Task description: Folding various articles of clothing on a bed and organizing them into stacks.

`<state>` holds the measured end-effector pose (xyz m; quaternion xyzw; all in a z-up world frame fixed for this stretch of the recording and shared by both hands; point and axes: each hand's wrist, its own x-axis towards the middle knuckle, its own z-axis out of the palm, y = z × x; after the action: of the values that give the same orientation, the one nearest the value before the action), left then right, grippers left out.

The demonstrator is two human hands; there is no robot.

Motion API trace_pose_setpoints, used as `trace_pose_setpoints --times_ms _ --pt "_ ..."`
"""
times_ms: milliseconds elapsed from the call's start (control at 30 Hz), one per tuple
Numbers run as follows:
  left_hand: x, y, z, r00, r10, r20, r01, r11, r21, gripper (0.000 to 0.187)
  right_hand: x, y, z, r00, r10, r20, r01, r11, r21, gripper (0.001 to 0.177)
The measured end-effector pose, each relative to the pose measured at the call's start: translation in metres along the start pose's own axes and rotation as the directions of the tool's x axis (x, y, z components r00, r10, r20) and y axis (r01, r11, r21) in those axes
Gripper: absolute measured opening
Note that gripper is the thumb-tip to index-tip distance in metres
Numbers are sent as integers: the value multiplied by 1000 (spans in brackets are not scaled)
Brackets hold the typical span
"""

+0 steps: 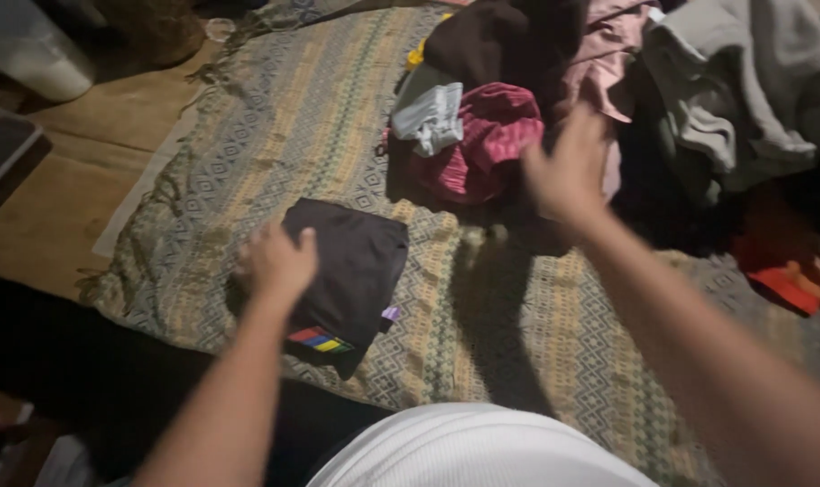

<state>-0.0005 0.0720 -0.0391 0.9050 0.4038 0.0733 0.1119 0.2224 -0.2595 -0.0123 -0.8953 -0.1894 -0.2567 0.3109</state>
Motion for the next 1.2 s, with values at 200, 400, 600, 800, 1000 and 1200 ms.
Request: trace_pose_setpoints --times_ms 200,400,600,800,1000,1200 --pt "47 -57 24 984 70 166 -37 980 -196 72 -99 -105 -20 845 -194 499 30 948 317 50" --pt "52 -69 48 986 167 6 -158 947 -279 79 -140 -165 8 680 -145 718 -238 883 404 64" --pt "47 -57 35 988 109 106 -84 973 -216 75 -129 -192 10 447 306 840 -741 654 156 70" --pt "47 -57 27 966 179 186 -104 930 -352 71 -146 -177 37 658 263 706 -588 764 264 61" --pt "1 -20 -29 920 218 -325 -279 948 -155 68 -124 -206 0 726 167 667 -293 953 80 67" --pt "-32 -4 -13 804 590 -74 -592 806 5 58 -137 -201 18 741 -405 536 328 915 237 95"
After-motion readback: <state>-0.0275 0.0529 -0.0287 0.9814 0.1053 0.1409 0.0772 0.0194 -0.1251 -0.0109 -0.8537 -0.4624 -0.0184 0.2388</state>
